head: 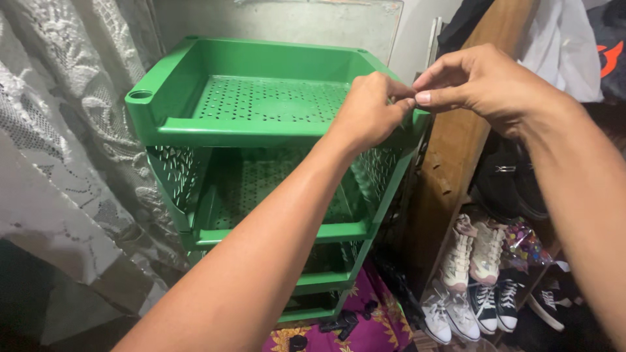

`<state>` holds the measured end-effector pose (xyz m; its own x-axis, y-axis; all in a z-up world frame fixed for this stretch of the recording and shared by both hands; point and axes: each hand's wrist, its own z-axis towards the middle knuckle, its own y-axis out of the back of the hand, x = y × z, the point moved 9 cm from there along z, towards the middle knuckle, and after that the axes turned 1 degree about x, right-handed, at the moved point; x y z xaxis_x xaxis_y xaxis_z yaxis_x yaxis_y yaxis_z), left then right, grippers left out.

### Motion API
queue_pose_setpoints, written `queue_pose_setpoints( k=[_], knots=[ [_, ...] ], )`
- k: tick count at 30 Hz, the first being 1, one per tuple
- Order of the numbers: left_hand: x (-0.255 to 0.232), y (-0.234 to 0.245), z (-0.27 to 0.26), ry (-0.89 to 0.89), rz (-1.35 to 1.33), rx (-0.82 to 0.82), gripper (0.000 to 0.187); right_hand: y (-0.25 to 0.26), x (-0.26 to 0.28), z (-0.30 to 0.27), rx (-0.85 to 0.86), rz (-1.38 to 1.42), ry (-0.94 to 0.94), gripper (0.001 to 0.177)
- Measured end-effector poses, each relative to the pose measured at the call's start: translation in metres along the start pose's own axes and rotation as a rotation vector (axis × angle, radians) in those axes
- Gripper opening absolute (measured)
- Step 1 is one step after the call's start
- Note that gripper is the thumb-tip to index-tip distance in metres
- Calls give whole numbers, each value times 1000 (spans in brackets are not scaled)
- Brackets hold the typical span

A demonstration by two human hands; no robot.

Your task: The person assembles a green plastic three-tier storage unit by hand, inserting small fasteners into the top tray and then stacking and aligning the trays. The person repeatedly adjusts the unit's position and orientation to ensure the trays are properly seated.

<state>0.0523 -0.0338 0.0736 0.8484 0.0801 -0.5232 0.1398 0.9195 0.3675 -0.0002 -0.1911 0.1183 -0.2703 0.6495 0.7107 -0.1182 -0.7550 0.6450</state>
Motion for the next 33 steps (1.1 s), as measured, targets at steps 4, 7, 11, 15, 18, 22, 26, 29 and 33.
queue_pose_setpoints(
  k=[4,7,11,15,18,22,26,29,33],
  knots=[
    [11,9,-6,206,25,-144,33,5,-13,2,10,43,-46,36],
    [8,6,-8,213,58,-116,31,6,-24,4,-6,68,-76,44],
    [-7,2,-4,64,34,-39,39,2,-30,9,20,94,-103,48],
    [-5,5,-3,113,109,23,46,-4,-34,9,-1,119,-135,36],
    [-5,2,-7,128,139,29,46,0,-34,-1,-114,51,-105,34],
    [-5,4,-8,139,-19,10,45,-1,-28,-7,-200,58,-49,31],
    [-1,5,-8,126,-4,1,40,-3,-29,-10,-198,19,-46,30],
    [5,6,-5,123,26,11,38,-2,-28,-11,-158,84,1,26],
    [8,6,-4,102,28,42,37,-2,-33,-15,-109,163,-26,24]
  ],
)
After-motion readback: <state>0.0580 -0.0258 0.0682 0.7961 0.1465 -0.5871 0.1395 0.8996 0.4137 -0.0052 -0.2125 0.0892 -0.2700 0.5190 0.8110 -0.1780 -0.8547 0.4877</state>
